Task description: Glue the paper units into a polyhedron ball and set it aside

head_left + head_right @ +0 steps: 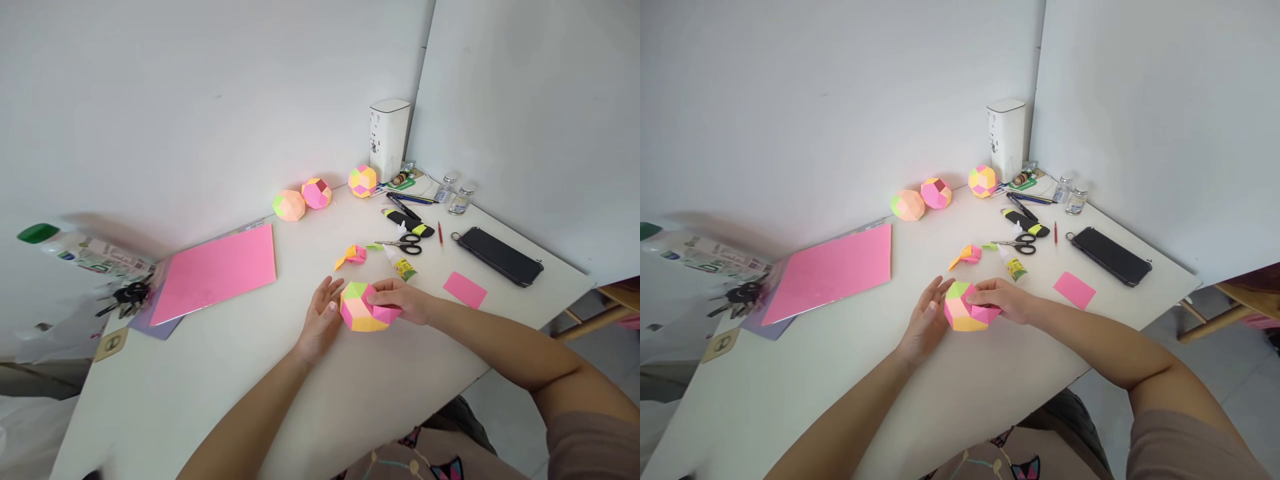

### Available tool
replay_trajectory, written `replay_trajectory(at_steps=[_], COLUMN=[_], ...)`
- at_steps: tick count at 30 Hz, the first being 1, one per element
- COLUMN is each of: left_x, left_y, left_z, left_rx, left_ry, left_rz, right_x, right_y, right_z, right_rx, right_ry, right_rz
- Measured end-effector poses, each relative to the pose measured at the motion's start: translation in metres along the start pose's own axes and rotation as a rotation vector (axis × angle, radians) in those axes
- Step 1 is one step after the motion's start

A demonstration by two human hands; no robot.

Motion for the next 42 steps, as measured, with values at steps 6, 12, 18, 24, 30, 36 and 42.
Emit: replay_trajectory(at_steps=[6, 12, 18, 24, 30, 36, 42], left_x=[0.004, 0.008, 0.008, 0.009, 0.008, 0.008, 0.011], left_y=[0.003, 0.006, 0.004, 0.003, 0.003, 0.003, 0.004], left_z=[-0.011, -0.005, -0.002, 0.002, 0.004, 0.005, 0.005], left_rx=[0.258, 0.115, 0.029, -0.055, -0.07, -0.059, -0.021], left_ry=[-0.254, -0.358, -0.308, -0.151, -0.069, -0.073, -0.038], left_rz=[0.01, 0.235, 0.329, 0.36, 0.333, 0.317, 0.298], right_x=[-0.015, -0.009, 0.002, -0.001, -0.003, -0.006, -0.003], right_y=[0.003, 0.001, 0.002, -0.001, -0.001, 0.0, 0.005], right_z=[-0.013, -0.006, -0.004, -0.002, -0.001, -0.002, -0.01], right_rx=[0.257, 0.184, 0.197, 0.119, 0.029, -0.076, -0.098], right_ry=[0.159, 0.121, 0.048, 0.059, 0.201, 0.228, 0.173], right_rz=[-0.204, -0.131, -0.003, 0.012, 0.078, 0.167, 0.263])
Point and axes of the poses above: each hand's wrist, its own y-axis away from the middle knuckle, its own z-axis out of the back of the hand, x = y × z, the point moved 6 cm from there along -y, towards the middle knuckle, and after that the axes turned 8 degrees about y, right-handed, at the moved point
